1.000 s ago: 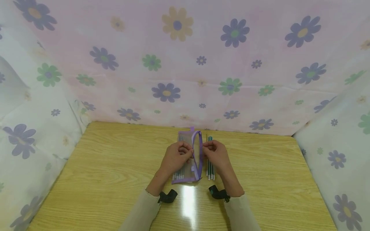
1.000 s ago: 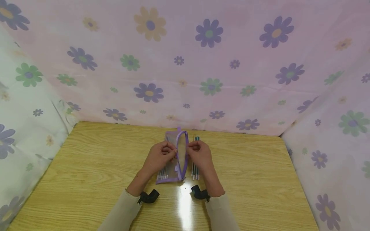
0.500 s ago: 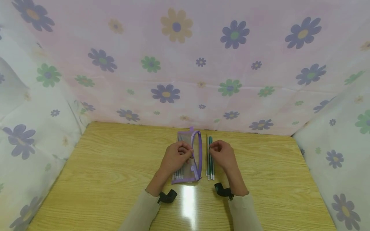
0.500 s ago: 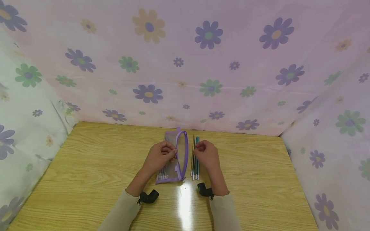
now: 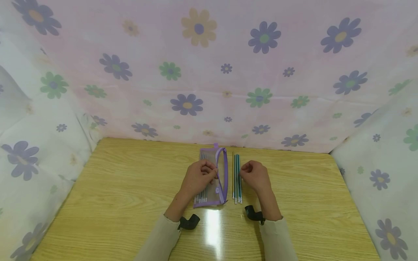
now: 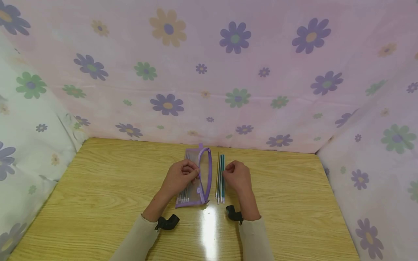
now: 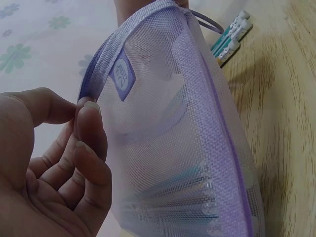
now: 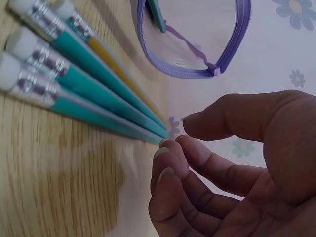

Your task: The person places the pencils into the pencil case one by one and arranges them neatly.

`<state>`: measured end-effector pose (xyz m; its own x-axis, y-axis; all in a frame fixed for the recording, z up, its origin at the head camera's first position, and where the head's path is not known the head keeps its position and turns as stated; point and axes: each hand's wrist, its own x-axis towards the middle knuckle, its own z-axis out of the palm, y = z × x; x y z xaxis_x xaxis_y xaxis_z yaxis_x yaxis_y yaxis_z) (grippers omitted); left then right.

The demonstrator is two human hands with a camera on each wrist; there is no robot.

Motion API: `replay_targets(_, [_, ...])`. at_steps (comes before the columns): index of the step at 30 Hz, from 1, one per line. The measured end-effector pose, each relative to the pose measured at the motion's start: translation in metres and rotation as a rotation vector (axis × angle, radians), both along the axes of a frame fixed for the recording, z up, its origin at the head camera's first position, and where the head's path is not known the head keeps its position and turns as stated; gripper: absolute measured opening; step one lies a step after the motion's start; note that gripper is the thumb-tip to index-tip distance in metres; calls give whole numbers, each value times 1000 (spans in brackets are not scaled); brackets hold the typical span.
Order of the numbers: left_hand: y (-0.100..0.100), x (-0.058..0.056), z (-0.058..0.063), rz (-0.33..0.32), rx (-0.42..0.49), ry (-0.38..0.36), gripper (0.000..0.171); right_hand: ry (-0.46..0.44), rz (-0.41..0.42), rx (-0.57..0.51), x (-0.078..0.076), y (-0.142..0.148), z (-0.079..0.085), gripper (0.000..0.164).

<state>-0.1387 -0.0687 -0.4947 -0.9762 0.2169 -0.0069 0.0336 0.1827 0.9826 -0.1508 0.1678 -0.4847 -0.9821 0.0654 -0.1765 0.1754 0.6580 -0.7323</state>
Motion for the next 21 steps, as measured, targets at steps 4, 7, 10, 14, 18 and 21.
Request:
replay_targets(4, [0, 0, 0, 0, -9, 1, 4, 7, 12, 14, 1, 2, -1, 13])
replay_targets(7, [0, 0, -1, -1, -8, 1, 4, 8, 19, 17, 2, 3, -2, 12])
replay_targets(10, [-1, 0, -2, -4, -4, 0, 5, 15, 24, 27, 1, 4, -5, 11])
replay_targets(14, [-1, -1, -4, -9, -4, 3, 6, 18, 22, 43, 0, 5, -9, 11])
replay_targets(18, [-1, 0, -4, -12, -7, 9, 6, 13, 11, 59, -1, 4, -12, 10])
replay_targets(21, [-1, 0, -4, -14, -6, 10, 5, 13, 2, 69, -1, 4, -14, 10])
